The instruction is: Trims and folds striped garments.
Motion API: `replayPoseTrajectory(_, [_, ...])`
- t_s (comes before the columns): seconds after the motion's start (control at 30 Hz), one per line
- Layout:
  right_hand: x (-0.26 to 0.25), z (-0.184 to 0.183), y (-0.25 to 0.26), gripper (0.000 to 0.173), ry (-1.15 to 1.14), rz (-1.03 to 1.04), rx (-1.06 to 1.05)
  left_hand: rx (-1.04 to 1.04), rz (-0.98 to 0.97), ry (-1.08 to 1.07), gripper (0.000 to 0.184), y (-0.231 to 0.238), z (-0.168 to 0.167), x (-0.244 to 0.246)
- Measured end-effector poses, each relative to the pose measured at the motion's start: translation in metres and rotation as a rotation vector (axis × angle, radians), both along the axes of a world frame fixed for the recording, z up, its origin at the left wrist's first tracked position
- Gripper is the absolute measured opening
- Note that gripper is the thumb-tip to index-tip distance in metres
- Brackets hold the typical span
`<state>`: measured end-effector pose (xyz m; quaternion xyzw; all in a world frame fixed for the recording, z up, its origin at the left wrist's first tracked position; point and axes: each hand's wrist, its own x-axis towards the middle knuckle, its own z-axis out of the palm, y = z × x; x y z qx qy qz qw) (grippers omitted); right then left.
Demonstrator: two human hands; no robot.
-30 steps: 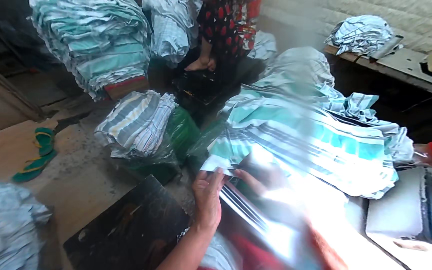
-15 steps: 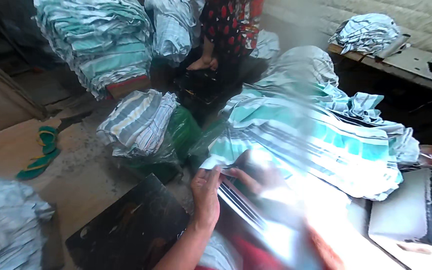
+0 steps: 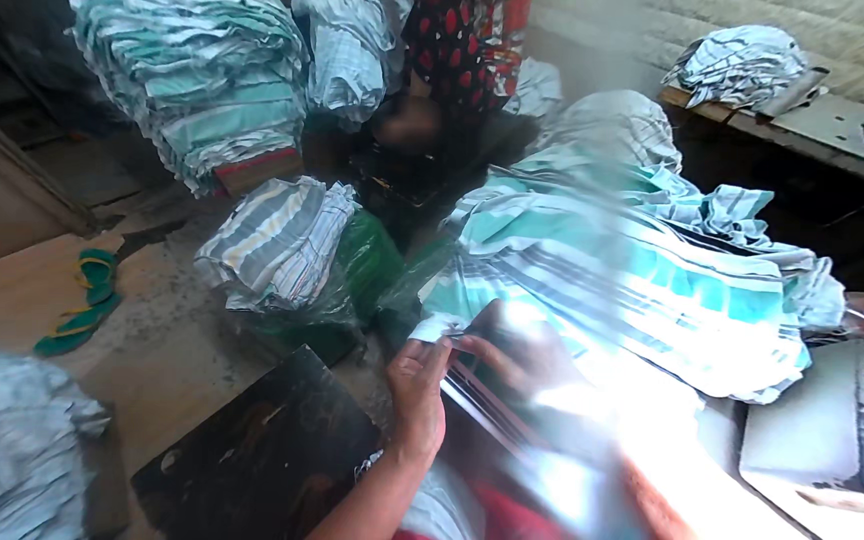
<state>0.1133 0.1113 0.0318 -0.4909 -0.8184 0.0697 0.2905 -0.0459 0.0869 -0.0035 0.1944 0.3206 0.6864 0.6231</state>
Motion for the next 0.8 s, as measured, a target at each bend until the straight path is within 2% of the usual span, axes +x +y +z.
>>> replayPoseTrajectory(0.67, [0.003, -0.0011, 0.0022, 0.043, 0.032, 0.011, -0.06, -0.011, -0.03, 0.038, 0.011, -0.0004, -0.0005, -0.003])
replayPoseTrajectory(0.8, [0.0019, 0.0007, 0.0013, 0.047, 0.035, 0.002, -0.089, -0.004, -0.04, 0.029, 0.012, -0.0006, -0.0003, -0.0026])
